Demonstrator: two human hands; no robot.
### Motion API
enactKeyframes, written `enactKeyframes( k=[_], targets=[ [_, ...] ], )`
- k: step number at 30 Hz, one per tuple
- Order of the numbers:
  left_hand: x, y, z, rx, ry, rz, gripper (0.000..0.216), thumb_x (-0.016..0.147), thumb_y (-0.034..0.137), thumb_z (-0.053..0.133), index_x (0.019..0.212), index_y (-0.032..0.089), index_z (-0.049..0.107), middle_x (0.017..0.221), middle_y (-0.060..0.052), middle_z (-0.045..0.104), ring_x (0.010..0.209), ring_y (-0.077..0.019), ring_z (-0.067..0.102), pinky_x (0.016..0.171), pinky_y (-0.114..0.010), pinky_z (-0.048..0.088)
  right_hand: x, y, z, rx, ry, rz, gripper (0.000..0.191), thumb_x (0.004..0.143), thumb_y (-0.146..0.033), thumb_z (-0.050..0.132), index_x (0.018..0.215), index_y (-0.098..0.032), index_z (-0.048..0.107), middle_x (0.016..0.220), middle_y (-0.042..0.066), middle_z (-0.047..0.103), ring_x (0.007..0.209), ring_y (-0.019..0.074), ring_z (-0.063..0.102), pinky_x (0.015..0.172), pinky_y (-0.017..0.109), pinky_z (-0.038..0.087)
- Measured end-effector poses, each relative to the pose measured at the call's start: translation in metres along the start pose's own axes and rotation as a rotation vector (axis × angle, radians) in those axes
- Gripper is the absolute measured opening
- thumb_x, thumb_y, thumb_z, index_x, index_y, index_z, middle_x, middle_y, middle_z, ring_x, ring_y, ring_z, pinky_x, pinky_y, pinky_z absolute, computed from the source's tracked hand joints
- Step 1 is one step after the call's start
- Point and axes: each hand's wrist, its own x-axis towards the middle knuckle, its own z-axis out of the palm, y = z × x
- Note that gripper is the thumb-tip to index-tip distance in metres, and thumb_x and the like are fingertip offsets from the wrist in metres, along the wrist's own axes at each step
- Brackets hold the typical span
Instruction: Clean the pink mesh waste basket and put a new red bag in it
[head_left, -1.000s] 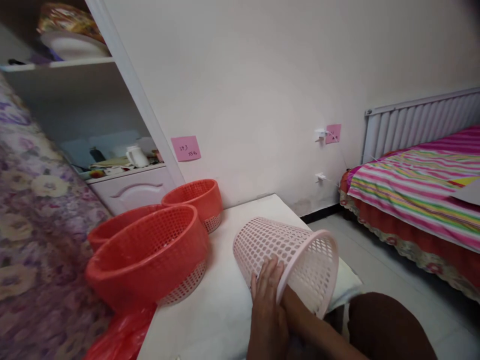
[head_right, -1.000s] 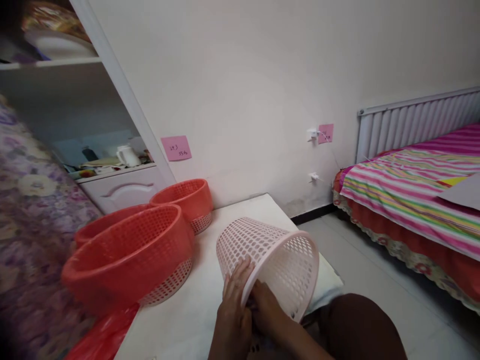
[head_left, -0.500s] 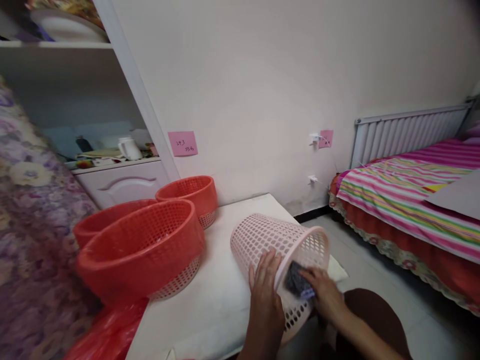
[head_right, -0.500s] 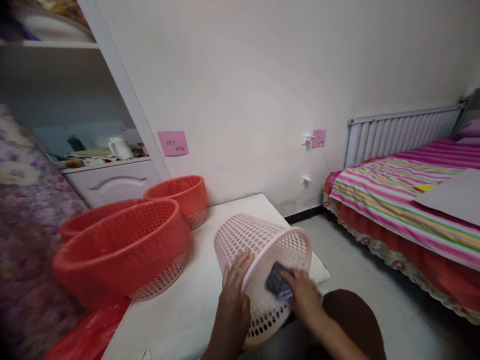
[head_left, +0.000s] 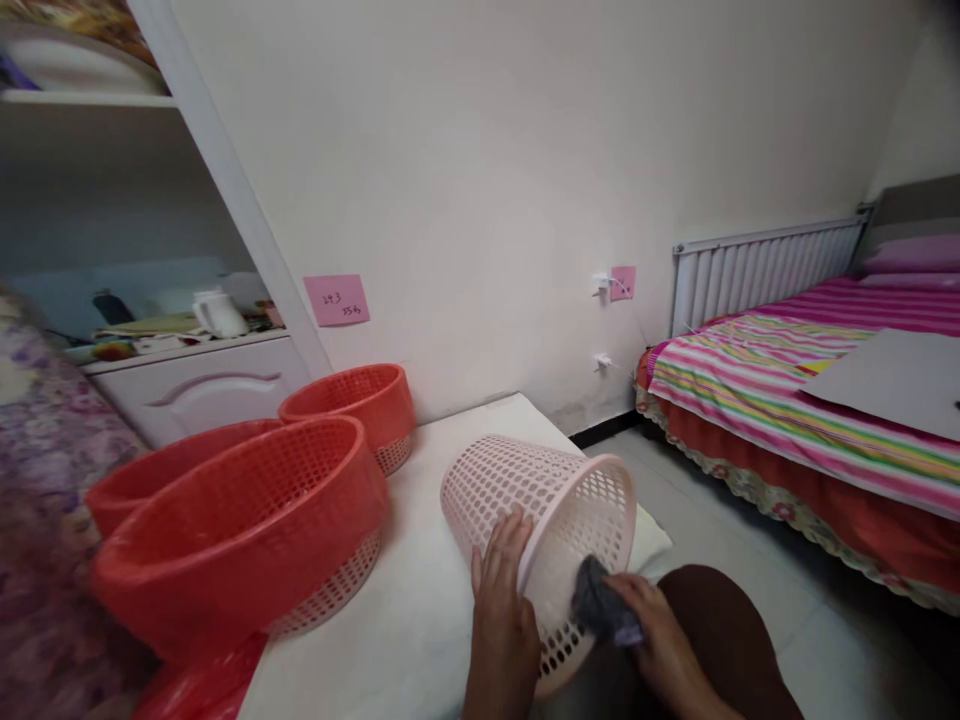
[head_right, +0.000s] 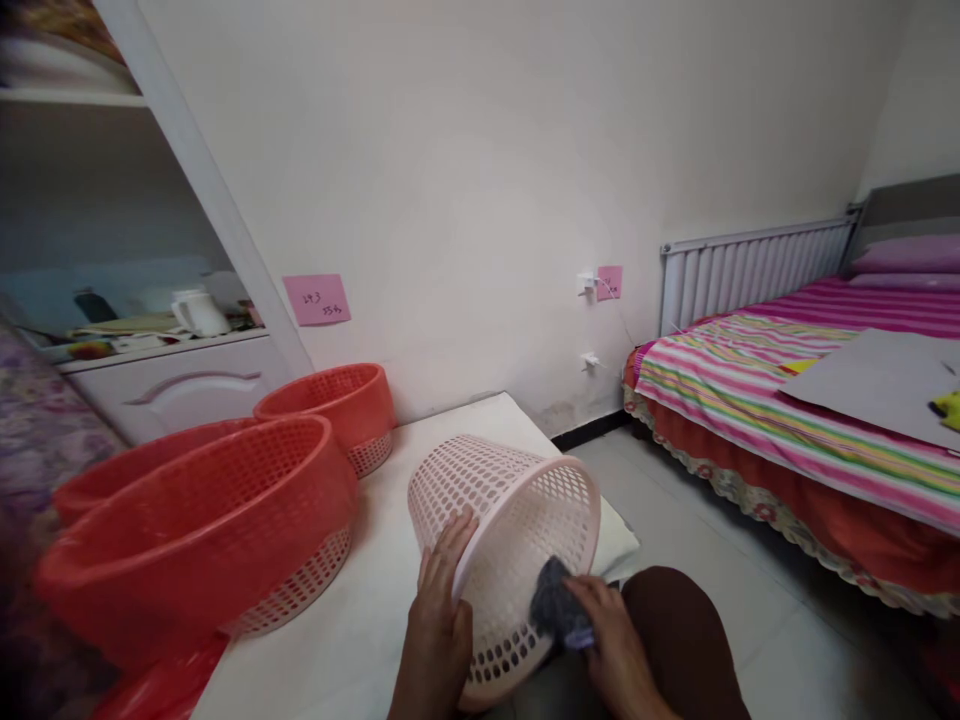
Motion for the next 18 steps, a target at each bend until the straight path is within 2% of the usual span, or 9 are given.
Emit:
enactKeyframes(
  k=[3,5,7,10,11,13,15,18],
  targets=[
    [-0.002,0.000,-0.004,0.009,-0.008,-0.021,0.080,0.068,-0.006,0.034,0.143,0.021,0.040,0.154,-0.009,0.041,0.148,-0.0201,0.024,0.121,-0.059,0.012,0.020,0.002,-0.039,0.051,0.292,0.084,0.048,0.071,-0.015,0.051,0.118,-0.021,0.061,0.119,0.012,0.062,0.116,0.0309,0.055,0.105,0.053,0.041],
    [-0.003,-0.001,-0.005,0.009,-0.013,-0.027,0.079,0.070,-0.006,0.034,0.144,0.022,0.039,0.154,-0.009,0.040,0.148,-0.0198,0.023,0.122,-0.058,0.011,0.033,-0.024,-0.062,0.135,0.496,0.121,0.047,0.076,-0.023,0.053,0.123,-0.023,0.055,0.123,0.011,0.057,0.118,0.0315,0.054,0.106,0.055,0.040],
    [-0.004,-0.003,-0.004,0.016,-0.014,-0.019,0.081,0.069,-0.006,0.034,0.144,0.024,0.038,0.154,-0.008,0.040,0.148,-0.0195,0.023,0.122,-0.057,0.011,0.044,-0.066,-0.075,0.121,0.652,0.043,0.048,0.080,-0.027,0.055,0.128,-0.025,0.050,0.129,0.011,0.053,0.124,0.0325,0.049,0.110,0.057,0.034],
    [-0.005,-0.015,-0.002,0.045,0.000,0.023,0.080,0.071,-0.005,0.036,0.146,0.025,0.037,0.154,-0.009,0.041,0.147,-0.0219,0.025,0.121,-0.058,0.014,0.055,-0.136,-0.070,-0.046,0.498,-0.350,0.056,0.083,-0.027,0.056,0.138,-0.026,0.045,0.140,0.012,0.048,0.131,0.0322,0.043,0.111,0.054,0.033],
    [-0.006,-0.020,0.000,0.056,0.010,0.041,0.075,0.075,-0.002,0.037,0.145,0.024,0.038,0.152,-0.010,0.043,0.146,-0.0237,0.029,0.120,-0.058,0.018,0.057,-0.156,-0.064,-0.086,0.359,-0.426,0.060,0.084,-0.022,0.052,0.143,-0.027,0.038,0.147,0.012,0.041,0.135,0.0323,0.038,0.112,0.055,0.031],
    [-0.008,-0.032,0.002,0.084,0.022,0.083,0.061,0.083,0.006,0.041,0.142,0.023,0.044,0.144,-0.013,0.053,0.138,-0.0273,0.042,0.116,-0.059,0.028,0.061,-0.185,-0.052,-0.155,0.160,-0.609,0.067,0.083,-0.018,0.051,0.146,-0.028,0.034,0.149,0.012,0.041,0.130,0.0326,0.042,0.105,0.054,0.039],
    [-0.010,-0.040,0.003,0.110,0.049,0.135,0.055,0.087,0.013,0.043,0.141,0.023,0.044,0.139,-0.015,0.057,0.133,-0.0302,0.050,0.111,-0.061,0.035,0.065,-0.199,-0.046,-0.190,0.065,-0.652,0.066,0.082,-0.015,0.051,0.145,-0.028,0.036,0.145,0.012,0.046,0.123,0.0312,0.048,0.098,0.051,0.044],
    [-0.008,-0.040,0.005,0.154,0.042,0.219,0.063,0.087,0.013,0.040,0.148,0.025,0.030,0.148,-0.015,0.047,0.139,-0.0316,0.040,0.109,-0.064,0.036,0.080,-0.191,-0.057,-0.200,0.083,-0.592,0.058,0.084,-0.017,0.053,0.140,-0.027,0.045,0.134,0.011,0.058,0.117,0.0290,0.052,0.098,0.050,0.043]
  ],
)
